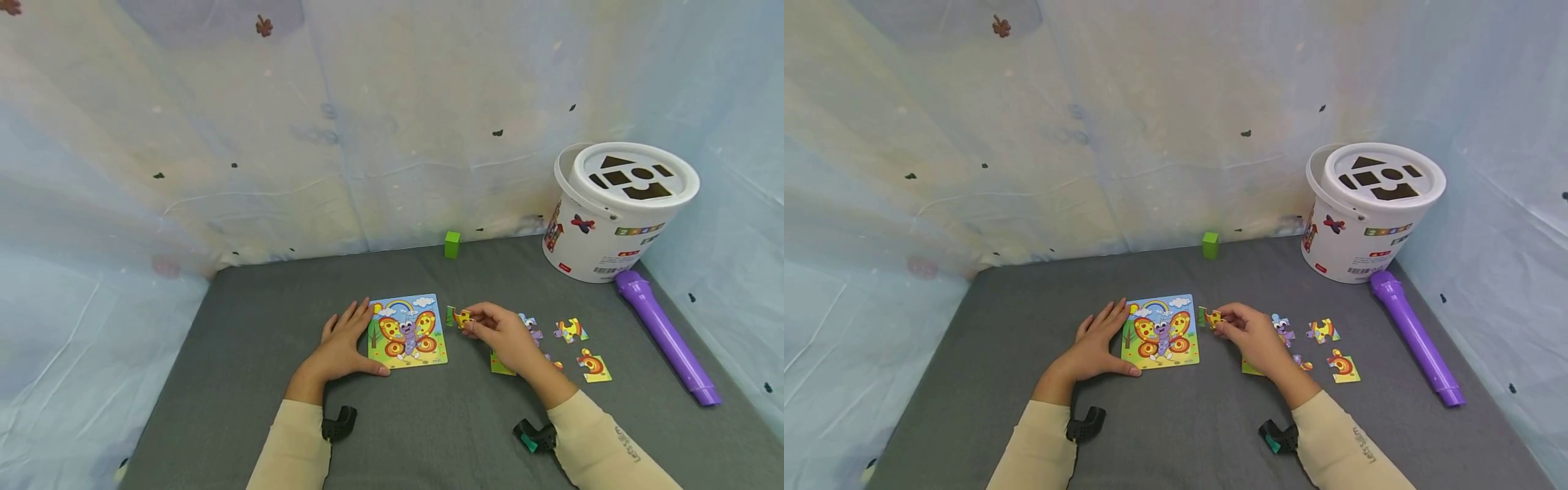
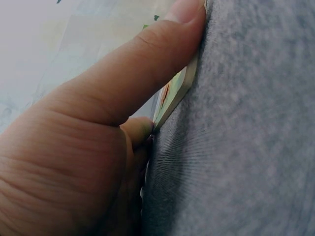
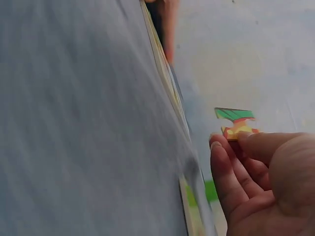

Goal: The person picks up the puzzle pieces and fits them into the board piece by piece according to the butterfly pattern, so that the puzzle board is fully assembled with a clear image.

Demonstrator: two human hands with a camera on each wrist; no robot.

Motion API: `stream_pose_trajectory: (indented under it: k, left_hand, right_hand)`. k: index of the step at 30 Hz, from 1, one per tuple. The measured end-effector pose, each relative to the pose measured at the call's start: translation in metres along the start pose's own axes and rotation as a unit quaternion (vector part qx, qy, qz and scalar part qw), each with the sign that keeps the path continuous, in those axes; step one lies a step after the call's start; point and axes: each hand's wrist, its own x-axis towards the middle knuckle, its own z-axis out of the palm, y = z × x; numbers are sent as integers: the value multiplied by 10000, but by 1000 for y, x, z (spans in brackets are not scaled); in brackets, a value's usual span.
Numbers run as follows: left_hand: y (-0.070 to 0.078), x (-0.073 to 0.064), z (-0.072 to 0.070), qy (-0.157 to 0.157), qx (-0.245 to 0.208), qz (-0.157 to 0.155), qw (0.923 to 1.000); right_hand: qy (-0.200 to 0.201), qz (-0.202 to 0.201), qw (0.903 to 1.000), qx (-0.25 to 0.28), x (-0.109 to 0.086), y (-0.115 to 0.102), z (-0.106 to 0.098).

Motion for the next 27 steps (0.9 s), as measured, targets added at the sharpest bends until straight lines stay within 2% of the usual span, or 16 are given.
stream_pose_trajectory:
  k: [6, 10, 16, 22, 27]
  left_hand:
    - [0, 0, 0, 31, -6, 28, 10000]
    - [1, 0, 0, 45, -2, 43, 10000]
    - [3, -1, -2, 41, -55, 40, 10000]
    - [3, -1, -1, 59, -57, 32, 10000]
    - [3, -1, -2, 62, -43, 62, 10000]
  right_hand:
    - [-470, 18, 9989, 68, -4, -5, 28]
    - [-579, 39, 9981, 196, -5, -8, 45]
    - [-568, 163, 9970, 505, -1, -13, 70]
    - [-523, 229, 9980, 278, 6, -17, 90]
    - [-308, 385, 9977, 475, 16, -21, 104]
